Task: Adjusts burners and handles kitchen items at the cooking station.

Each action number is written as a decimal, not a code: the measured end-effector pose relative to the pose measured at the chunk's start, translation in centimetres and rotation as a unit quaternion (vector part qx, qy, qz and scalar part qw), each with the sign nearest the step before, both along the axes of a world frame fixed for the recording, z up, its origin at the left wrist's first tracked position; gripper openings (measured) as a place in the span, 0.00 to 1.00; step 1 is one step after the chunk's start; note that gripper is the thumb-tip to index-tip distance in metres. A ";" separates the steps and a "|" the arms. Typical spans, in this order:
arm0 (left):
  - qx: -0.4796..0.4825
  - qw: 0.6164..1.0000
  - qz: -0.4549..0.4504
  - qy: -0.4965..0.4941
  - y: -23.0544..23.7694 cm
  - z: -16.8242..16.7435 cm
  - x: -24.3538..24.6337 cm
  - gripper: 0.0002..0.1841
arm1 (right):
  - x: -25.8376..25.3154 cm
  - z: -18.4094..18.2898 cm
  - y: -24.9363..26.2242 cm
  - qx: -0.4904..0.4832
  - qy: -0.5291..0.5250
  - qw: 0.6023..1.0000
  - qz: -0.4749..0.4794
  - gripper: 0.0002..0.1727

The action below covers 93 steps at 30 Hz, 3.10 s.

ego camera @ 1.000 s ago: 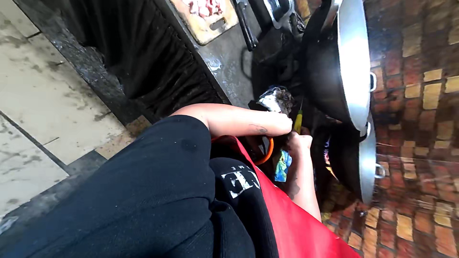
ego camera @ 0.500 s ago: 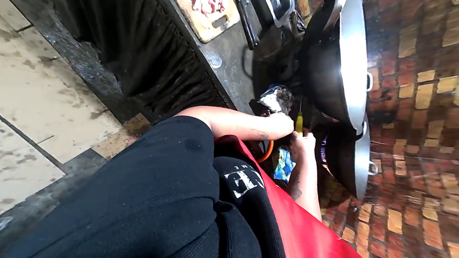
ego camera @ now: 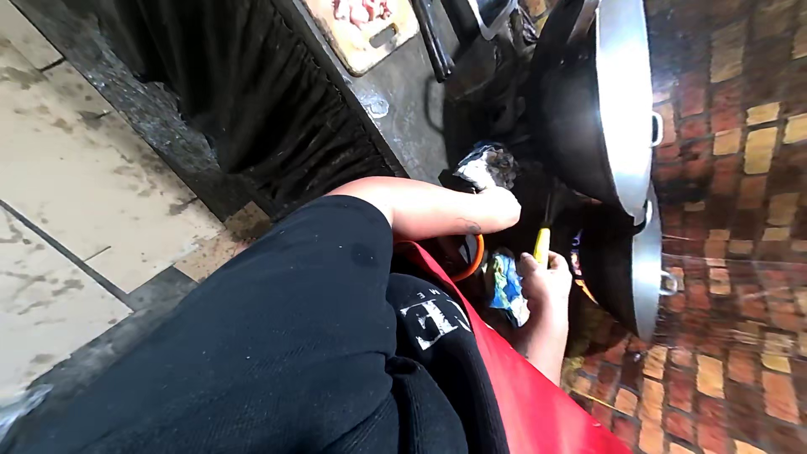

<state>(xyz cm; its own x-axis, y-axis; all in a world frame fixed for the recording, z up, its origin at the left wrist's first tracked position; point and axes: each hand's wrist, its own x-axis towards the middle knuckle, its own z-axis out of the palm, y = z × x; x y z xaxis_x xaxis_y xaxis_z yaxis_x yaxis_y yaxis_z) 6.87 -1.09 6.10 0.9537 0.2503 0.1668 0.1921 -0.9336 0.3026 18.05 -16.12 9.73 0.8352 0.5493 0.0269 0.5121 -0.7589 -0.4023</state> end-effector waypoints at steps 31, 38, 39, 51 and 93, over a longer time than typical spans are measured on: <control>-0.120 0.987 -0.100 0.047 -4.2 -0.5 -2.3 0.17 | 2.3 -5.0 -12.5 0.121 0.107 0.979 -0.128 0.19; -0.125 0.984 -0.103 0.067 -4.2 -1.0 -1.6 0.17 | 2.2 -5.0 -12.7 0.137 0.130 0.977 -0.102 0.21; -0.124 0.984 -0.104 0.074 -4.2 -1.0 -1.5 0.17 | 2.1 -5.0 -12.6 0.132 0.129 0.978 -0.102 0.20; -0.135 0.982 -0.112 0.064 -4.3 -1.0 -1.2 0.16 | 1.9 -4.6 -11.9 0.098 0.139 0.983 -0.065 0.17; 0.003 0.993 -0.120 -0.012 2.3 -0.6 -1.0 0.11 | 3.0 -2.2 7.2 0.012 0.087 0.996 0.028 0.26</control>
<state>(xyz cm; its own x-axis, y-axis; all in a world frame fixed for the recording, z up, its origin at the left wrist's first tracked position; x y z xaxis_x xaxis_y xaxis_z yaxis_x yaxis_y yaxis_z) 5.89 1.20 5.55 0.9814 0.0157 0.1911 -0.0430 -0.9533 0.2988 21.08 -8.95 7.56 0.7960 0.5965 -0.1026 0.4743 -0.7200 -0.5066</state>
